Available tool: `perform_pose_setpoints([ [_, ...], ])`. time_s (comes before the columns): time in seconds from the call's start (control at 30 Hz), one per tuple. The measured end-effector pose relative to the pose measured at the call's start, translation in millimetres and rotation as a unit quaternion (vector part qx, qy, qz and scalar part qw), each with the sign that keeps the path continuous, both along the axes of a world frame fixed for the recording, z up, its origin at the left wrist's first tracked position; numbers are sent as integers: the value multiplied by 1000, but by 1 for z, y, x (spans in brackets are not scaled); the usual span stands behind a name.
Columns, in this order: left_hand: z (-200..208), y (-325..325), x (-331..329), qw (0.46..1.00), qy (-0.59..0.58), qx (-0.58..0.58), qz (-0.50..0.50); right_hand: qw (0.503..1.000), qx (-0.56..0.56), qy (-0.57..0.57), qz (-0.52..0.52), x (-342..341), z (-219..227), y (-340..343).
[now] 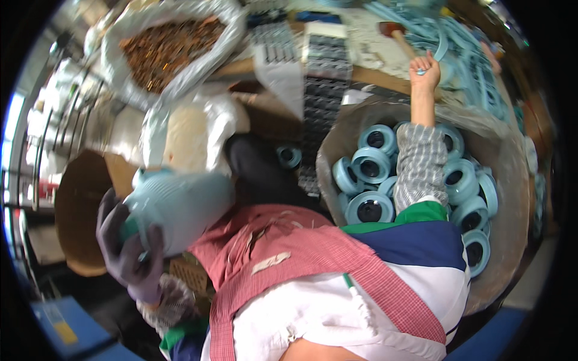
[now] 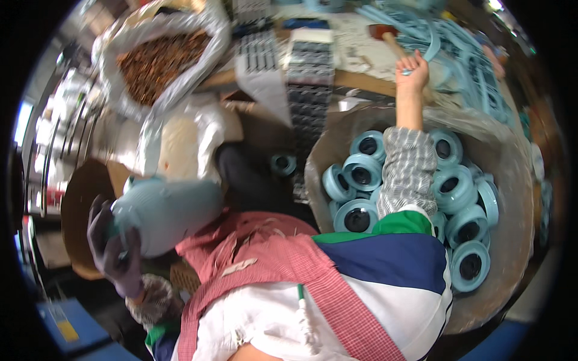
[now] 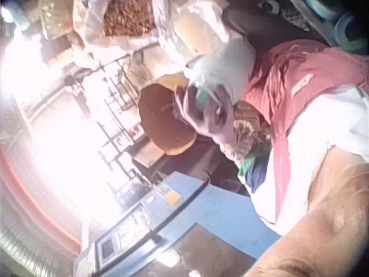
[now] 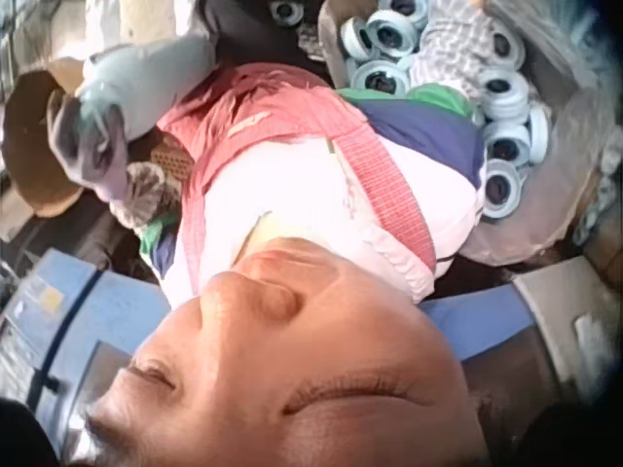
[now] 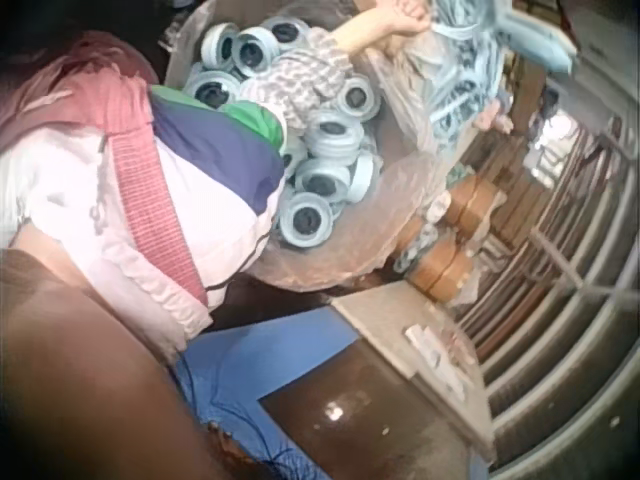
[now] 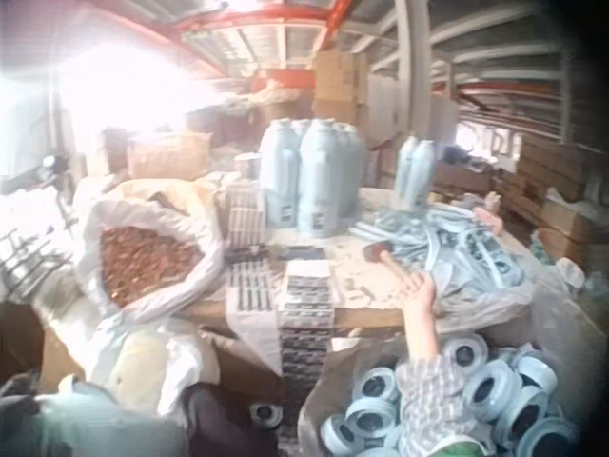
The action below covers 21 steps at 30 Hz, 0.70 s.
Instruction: The person assembles light-blue kettles by attaching handles, applying labels, and inserting small brown components from a bag into the kettle body. The person repeatedly picks up kettles, attaches parts, and places them on the table.
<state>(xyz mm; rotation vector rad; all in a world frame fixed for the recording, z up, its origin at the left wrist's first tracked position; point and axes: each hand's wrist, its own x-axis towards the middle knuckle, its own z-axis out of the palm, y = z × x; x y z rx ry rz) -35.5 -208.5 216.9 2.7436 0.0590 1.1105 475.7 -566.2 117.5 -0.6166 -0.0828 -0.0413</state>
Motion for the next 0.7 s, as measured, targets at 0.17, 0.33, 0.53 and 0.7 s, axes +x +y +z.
perform_pose_setpoints([
  [0.17, -26, -45, 0, 997, -57, -40, 40, 912, 86, 24, 401, -227, -6, 221],
  [0.33, -34, -54, -18, 997, -3, -28, 69, 856, -86, -65, 505, -346, -27, 287],
  [0.53, -46, -40, -37, 997, -9, -70, -18, 798, -191, -55, 569, -371, -33, 289],
  [0.7, -50, -31, -62, 956, -42, -265, -120, 724, -246, -100, 637, -385, -24, 290],
])
